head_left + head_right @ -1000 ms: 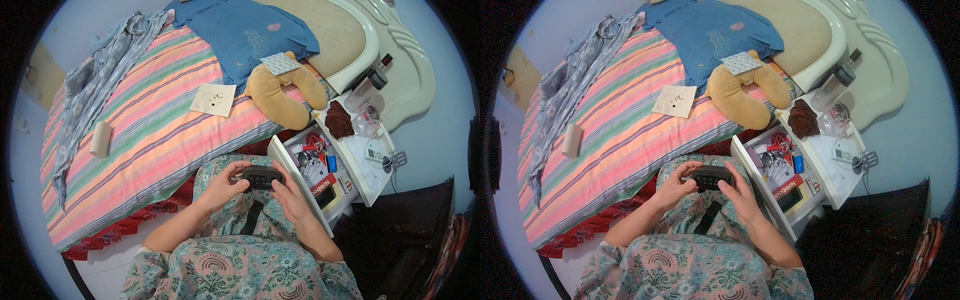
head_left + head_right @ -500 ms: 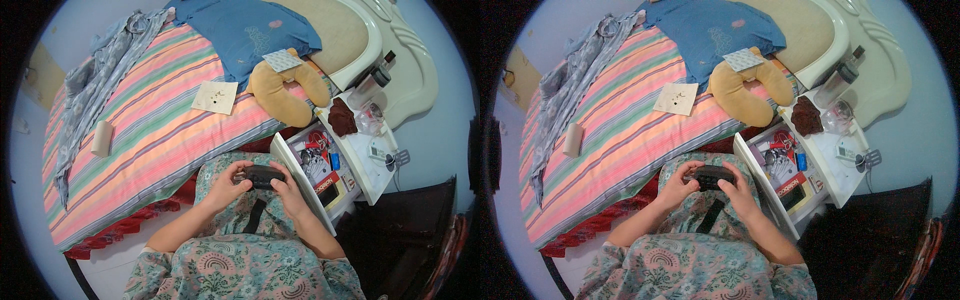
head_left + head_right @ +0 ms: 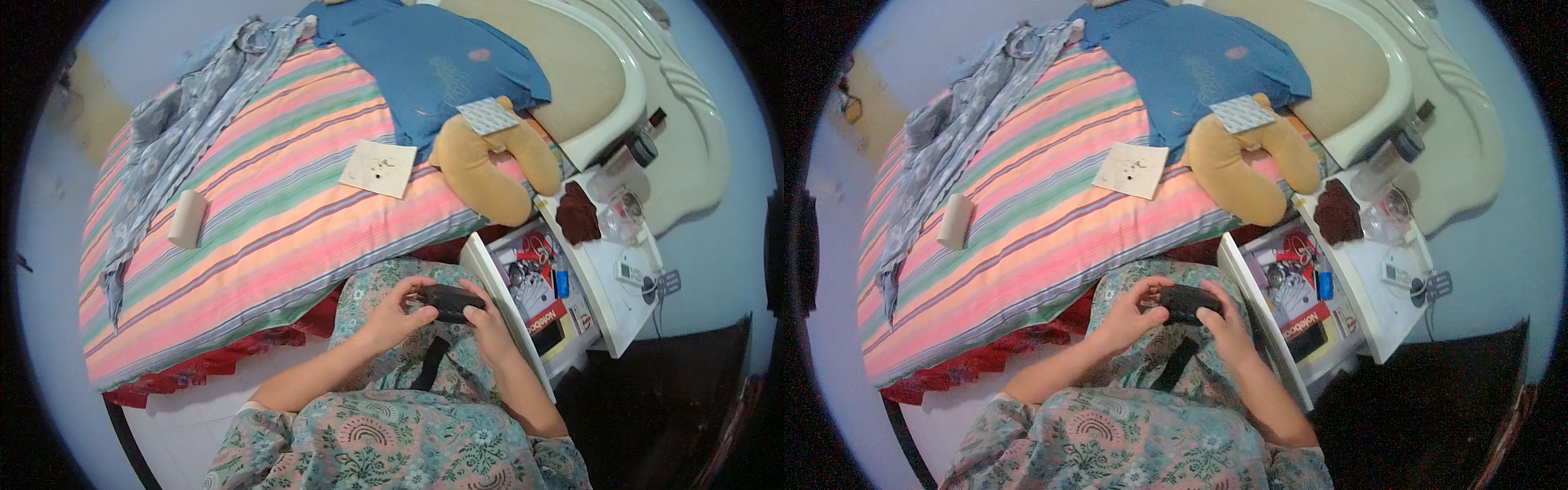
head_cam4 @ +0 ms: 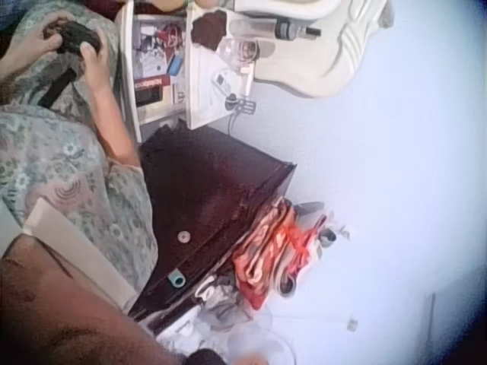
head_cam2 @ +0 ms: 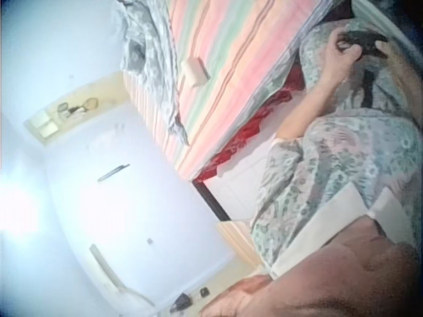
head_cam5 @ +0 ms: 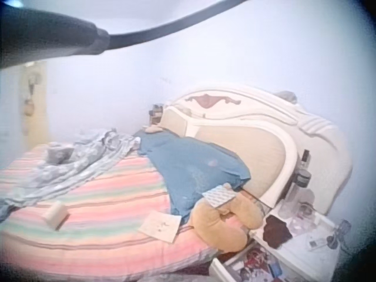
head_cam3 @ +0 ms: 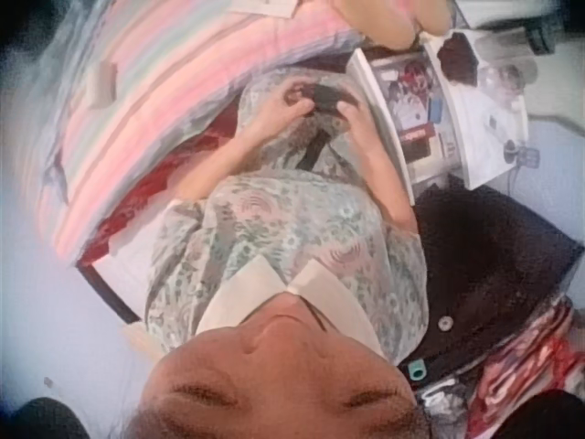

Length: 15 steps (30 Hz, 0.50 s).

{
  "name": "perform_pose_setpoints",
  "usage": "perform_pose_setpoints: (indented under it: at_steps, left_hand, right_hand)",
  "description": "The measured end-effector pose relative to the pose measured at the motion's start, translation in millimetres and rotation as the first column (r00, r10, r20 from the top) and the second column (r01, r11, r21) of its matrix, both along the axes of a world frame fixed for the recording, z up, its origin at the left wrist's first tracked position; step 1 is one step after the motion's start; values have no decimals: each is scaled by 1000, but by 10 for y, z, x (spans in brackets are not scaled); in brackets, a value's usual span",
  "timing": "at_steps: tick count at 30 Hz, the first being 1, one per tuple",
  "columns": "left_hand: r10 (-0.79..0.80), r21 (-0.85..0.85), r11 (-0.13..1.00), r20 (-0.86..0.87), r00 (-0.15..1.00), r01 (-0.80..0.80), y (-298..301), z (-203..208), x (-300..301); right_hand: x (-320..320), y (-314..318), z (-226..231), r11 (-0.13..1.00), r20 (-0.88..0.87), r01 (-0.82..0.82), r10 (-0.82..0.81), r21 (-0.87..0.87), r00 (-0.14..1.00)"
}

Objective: The person sits on the floor next to a bed and organizes various items from a bedside drawer. They pick up a notebook, a black wallet, a small mirror, and a remote control, inspecting each one before placing them back into the drawer or on the bed. The person also moves a roll of toilet paper and a small card during the process.

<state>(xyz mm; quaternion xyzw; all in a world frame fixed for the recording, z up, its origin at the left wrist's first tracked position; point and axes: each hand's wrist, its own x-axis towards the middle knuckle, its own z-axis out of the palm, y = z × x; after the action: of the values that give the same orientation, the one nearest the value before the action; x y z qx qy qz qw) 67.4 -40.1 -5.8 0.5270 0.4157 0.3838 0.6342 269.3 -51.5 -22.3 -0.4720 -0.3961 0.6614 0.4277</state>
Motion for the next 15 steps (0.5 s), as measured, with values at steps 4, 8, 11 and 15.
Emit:
perform_pose_setpoints:
  at_steps: [4, 8, 11, 15]
  left_hand:
    - [21, 99, 995, -31, 999, -17, 12, -17, -18]
    - [-15, 135, 991, -51, 999, 21, 41, -80, -26]
    - [-8, 159, 987, -104, 995, 24, 27, 15, -61]
    - [-83, 24, 996, 100, 991, 81, 41, 184, -173]
  right_hand:
    - [1, 6, 49, 999, -46, -36, 35, -17, 998]
    - [-12, -7, 14, 997, 3, -38, 38, 74, 999]
    - [-73, -9, 66, 997, -106, 50, -44, 55, 993]
    - [-75, 80, 100, 987, -254, 122, -146, -109, 956]
